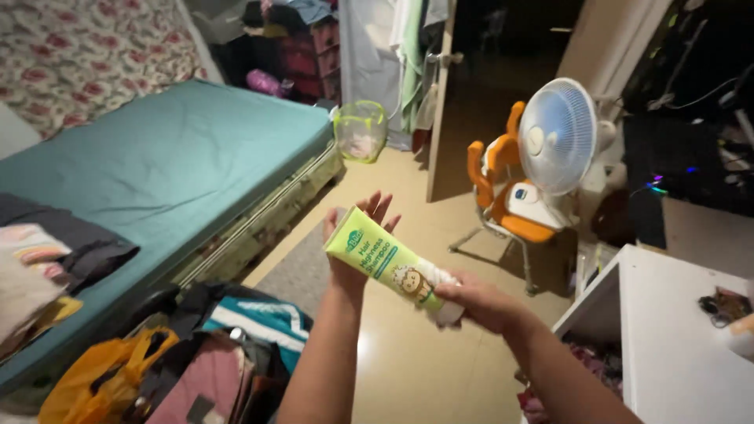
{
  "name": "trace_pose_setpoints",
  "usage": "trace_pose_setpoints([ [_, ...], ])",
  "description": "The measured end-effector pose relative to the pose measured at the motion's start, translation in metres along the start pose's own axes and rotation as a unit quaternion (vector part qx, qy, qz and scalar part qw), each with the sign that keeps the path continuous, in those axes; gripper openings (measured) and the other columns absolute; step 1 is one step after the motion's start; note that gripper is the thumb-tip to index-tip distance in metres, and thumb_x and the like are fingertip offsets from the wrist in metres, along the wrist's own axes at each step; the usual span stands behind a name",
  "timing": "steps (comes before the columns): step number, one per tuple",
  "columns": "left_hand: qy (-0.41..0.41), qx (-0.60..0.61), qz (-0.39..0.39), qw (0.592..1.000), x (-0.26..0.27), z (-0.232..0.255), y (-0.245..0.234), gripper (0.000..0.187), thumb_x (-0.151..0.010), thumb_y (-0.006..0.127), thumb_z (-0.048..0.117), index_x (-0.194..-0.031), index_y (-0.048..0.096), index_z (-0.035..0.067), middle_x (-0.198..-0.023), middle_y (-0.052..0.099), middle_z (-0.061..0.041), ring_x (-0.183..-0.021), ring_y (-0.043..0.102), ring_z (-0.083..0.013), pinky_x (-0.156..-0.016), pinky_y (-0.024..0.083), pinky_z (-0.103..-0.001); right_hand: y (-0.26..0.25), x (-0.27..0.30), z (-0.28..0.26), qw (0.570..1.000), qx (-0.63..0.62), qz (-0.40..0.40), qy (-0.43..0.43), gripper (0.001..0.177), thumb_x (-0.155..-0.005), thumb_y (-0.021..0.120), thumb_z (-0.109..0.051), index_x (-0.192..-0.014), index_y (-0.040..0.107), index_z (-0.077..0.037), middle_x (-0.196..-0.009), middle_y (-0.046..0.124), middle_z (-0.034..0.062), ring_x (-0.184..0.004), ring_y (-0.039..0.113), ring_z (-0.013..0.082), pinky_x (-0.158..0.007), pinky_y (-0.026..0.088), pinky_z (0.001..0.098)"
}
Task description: Cleaning a white shelf and organizing various personal care products using a wet wipe.
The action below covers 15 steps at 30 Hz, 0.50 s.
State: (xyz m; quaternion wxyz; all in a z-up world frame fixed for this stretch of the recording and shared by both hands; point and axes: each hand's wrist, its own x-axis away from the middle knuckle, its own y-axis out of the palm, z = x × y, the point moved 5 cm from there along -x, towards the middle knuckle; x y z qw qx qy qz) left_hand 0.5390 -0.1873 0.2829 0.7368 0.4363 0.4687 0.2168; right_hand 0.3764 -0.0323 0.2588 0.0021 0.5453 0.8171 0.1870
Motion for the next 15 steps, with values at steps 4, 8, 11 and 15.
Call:
trace_pose_setpoints([
  [4, -0.068, -0.156, 0.043, 0.985, 0.023, 0.011, -0.010, 0.072, -0.091, 0.052, 0.065, -0.131, 0.064, 0.006, -0.140, 0.065, -0.014, -0.135, 0.054, -0.0327, -0.114, 0.040, -0.052, -0.013, -0.002, -0.018, 0.985, 0.141, 0.088, -0.049, 0.057, -0.091, 0.064, -0.048, -0.125, 0.061, -0.002, -0.088, 0.071, 0.0084, -0.066, 0.068, 0.0145, -0.050, 0.050, 0.0276],
  [8, -0.128, -0.261, 0.182, 0.939, 0.029, 0.011, -0.093, 0.047, -0.105, 0.055, 0.040, -0.137, 0.057, 0.006, -0.132, 0.065, -0.012, -0.121, 0.064, -0.0291, -0.105, 0.053, -0.049, -0.068, -0.017, 0.003, 0.966, 0.219, 0.131, -0.044, 0.059, -0.099, 0.052, -0.054, -0.122, 0.067, -0.002, -0.084, 0.073, 0.0067, -0.064, 0.067, 0.0134, -0.052, 0.051, 0.0279],
  [11, -0.094, -0.221, 0.272, 0.932, 0.032, -0.001, -0.125, 0.042, -0.103, 0.051, 0.038, -0.133, 0.060, 0.010, -0.125, 0.068, -0.010, -0.111, 0.068, -0.0270, -0.098, 0.054, -0.048, -0.064, -0.025, -0.018, 0.854, 0.458, 0.245, -0.016, 0.052, -0.103, 0.049, -0.051, -0.131, 0.068, -0.012, -0.101, 0.075, 0.0072, -0.083, 0.071, 0.0221, -0.070, 0.055, 0.0378],
  [15, -0.027, -0.162, 0.316, 0.934, 0.038, -0.042, -0.189, 0.044, -0.103, 0.046, 0.043, -0.130, 0.059, 0.010, -0.123, 0.070, -0.010, -0.111, 0.068, -0.0280, -0.099, 0.055, -0.048, -0.008, -0.040, -0.021, 0.602, 0.717, 0.343, -0.071, 0.052, -0.098, 0.049, -0.045, -0.143, 0.058, -0.020, -0.133, 0.064, 0.0075, -0.118, 0.060, 0.0311, -0.094, 0.044, 0.0569],
])
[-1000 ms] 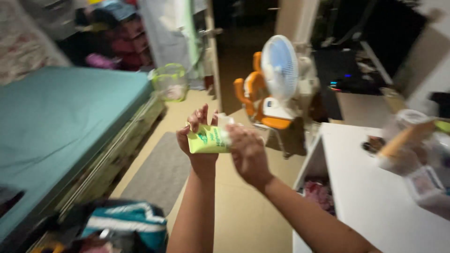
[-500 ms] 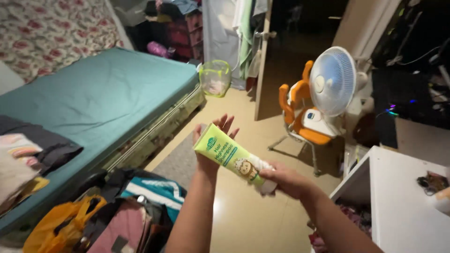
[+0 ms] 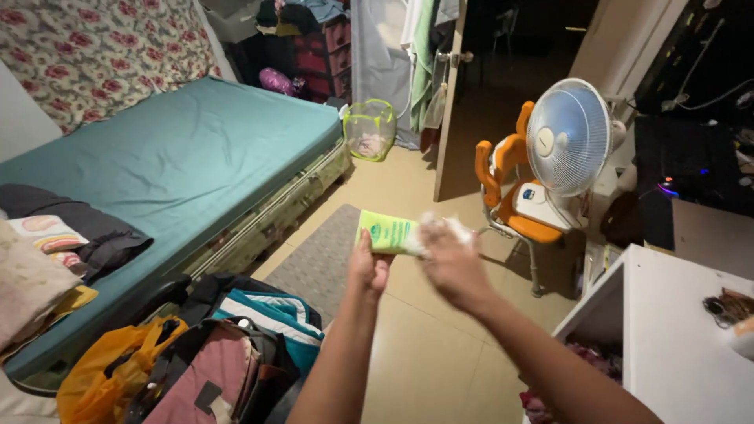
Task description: Cleaning a white shelf and organizing various personal care products using a wet wipe.
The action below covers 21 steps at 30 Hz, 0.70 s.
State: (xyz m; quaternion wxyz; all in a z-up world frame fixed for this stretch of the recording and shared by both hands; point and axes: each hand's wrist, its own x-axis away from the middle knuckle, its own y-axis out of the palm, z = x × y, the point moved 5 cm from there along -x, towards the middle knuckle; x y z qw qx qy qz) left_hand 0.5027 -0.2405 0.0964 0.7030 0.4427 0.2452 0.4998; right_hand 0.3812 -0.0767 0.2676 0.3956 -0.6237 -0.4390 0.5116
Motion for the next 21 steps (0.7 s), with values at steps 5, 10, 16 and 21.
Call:
trace_pose_setpoints([
  [5, -0.015, 0.074, -0.053, 0.996, 0.051, 0.003, 0.074, 0.047, -0.107, 0.038, 0.042, -0.133, 0.056, 0.007, -0.127, 0.068, -0.013, -0.116, 0.067, -0.0281, -0.102, 0.054, -0.044, -0.014, 0.009, -0.065, 0.972, -0.019, 0.121, -0.202, 0.062, -0.097, 0.041, -0.028, -0.158, 0.039, -0.015, -0.166, 0.035, 0.0068, -0.155, 0.025, 0.0282, -0.122, 0.011, 0.0602],
  [10, 0.060, 0.032, -0.090, 0.994, 0.071, 0.023, 0.096, 0.049, -0.108, 0.042, 0.040, -0.137, 0.055, 0.003, -0.132, 0.065, -0.014, -0.120, 0.064, -0.0283, -0.106, 0.050, -0.045, -0.034, -0.016, -0.023, 0.971, -0.080, 0.194, -0.116, 0.057, -0.095, 0.040, -0.025, -0.148, 0.053, -0.010, -0.148, 0.053, 0.0145, -0.145, 0.039, 0.0347, -0.120, 0.020, 0.0565],
  [16, 0.136, 0.035, -0.105, 0.985, 0.093, 0.039, 0.116, 0.046, -0.109, 0.044, 0.039, -0.137, 0.054, 0.004, -0.134, 0.063, -0.012, -0.123, 0.062, -0.0250, -0.109, 0.048, -0.043, -0.009, -0.036, 0.054, 0.983, -0.049, 0.177, 0.015, 0.043, -0.102, 0.039, -0.029, -0.124, 0.064, -0.001, -0.119, 0.067, 0.0197, -0.116, 0.059, 0.0374, -0.115, 0.032, 0.0568],
  [21, 0.095, 0.008, -0.129, 0.987, 0.080, 0.011, 0.124, 0.049, -0.109, 0.044, 0.042, -0.135, 0.056, 0.002, -0.132, 0.064, -0.012, -0.122, 0.062, -0.0236, -0.109, 0.048, -0.041, -0.029, -0.045, 0.021, 0.987, 0.006, 0.159, 0.025, 0.037, -0.099, 0.040, -0.030, -0.104, 0.069, -0.007, -0.098, 0.071, 0.0144, -0.098, 0.065, 0.0323, -0.112, 0.037, 0.0576],
])
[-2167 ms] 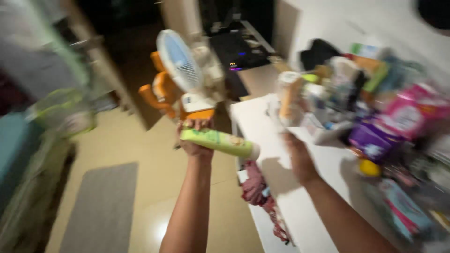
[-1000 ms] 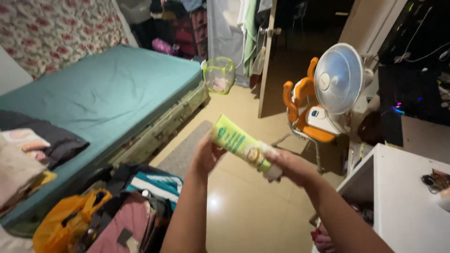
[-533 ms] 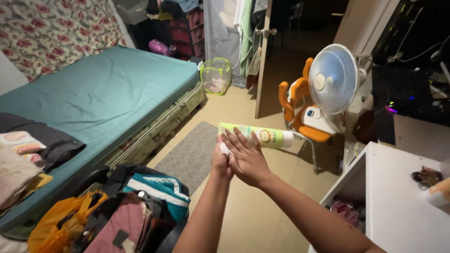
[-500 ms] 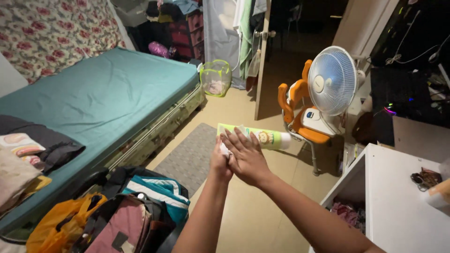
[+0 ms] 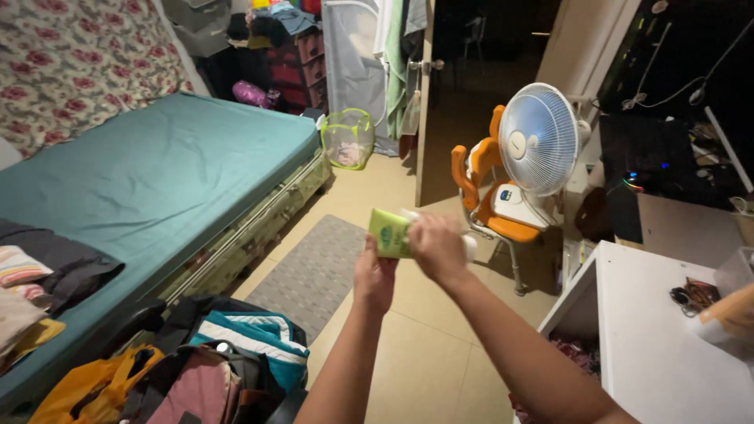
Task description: Cleaning a white shelf and organizing various personal care products using a wet wipe.
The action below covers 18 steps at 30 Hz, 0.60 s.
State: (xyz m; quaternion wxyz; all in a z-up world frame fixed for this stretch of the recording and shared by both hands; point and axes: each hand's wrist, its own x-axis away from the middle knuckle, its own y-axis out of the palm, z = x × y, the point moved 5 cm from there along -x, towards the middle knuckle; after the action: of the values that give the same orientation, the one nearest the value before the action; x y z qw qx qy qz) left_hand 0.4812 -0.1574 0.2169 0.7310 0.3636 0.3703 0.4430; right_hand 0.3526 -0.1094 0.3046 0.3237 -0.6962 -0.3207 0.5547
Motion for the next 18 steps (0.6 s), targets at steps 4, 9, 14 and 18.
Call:
trace_pose_setpoints([
  [4, -0.037, 0.004, -0.016, 0.999, -0.004, -0.005, 0.011, 0.050, -0.107, 0.043, 0.041, -0.137, 0.055, 0.002, -0.133, 0.065, -0.011, -0.123, 0.062, -0.0229, -0.108, 0.048, -0.039, -0.022, -0.004, -0.030, 0.993, -0.096, 0.056, -0.043, 0.037, -0.096, 0.041, -0.030, -0.104, 0.064, -0.003, -0.094, 0.069, 0.0186, -0.091, 0.066, 0.0367, -0.088, 0.049, 0.0517],
  [9, -0.024, -0.016, -0.039, 0.999, -0.020, 0.014, -0.007, 0.051, -0.113, 0.044, 0.039, -0.140, 0.054, -0.003, -0.134, 0.063, -0.016, -0.123, 0.060, -0.0255, -0.108, 0.047, -0.041, -0.010, -0.009, -0.003, 0.992, -0.116, -0.028, -0.040, 0.035, -0.096, 0.040, -0.029, -0.108, 0.062, -0.004, -0.092, 0.069, 0.0208, -0.083, 0.067, 0.0381, -0.081, 0.052, 0.0518],
  [14, -0.054, 0.010, -0.049, 0.997, -0.031, 0.047, 0.005, 0.051, -0.106, 0.042, 0.036, -0.145, 0.050, 0.004, -0.142, 0.061, -0.010, -0.130, 0.059, -0.0208, -0.111, 0.046, -0.038, 0.048, 0.021, 0.088, 0.780, -0.508, -0.286, 0.227, 0.048, -0.105, 0.046, -0.044, -0.132, 0.064, -0.008, -0.115, 0.071, 0.0153, -0.097, 0.073, 0.0294, -0.081, 0.054, 0.0431],
  [18, -0.053, 0.029, -0.043, 0.997, -0.055, 0.041, -0.015, 0.052, -0.105, 0.042, 0.037, -0.146, 0.048, 0.005, -0.143, 0.061, -0.010, -0.129, 0.060, -0.0204, -0.111, 0.047, -0.038, 0.061, 0.048, 0.077, 0.520, -0.770, -0.293, 0.224, 0.054, -0.105, 0.051, -0.043, -0.140, 0.054, -0.002, -0.120, 0.068, 0.0193, -0.104, 0.068, 0.0367, -0.088, 0.058, 0.0541],
])
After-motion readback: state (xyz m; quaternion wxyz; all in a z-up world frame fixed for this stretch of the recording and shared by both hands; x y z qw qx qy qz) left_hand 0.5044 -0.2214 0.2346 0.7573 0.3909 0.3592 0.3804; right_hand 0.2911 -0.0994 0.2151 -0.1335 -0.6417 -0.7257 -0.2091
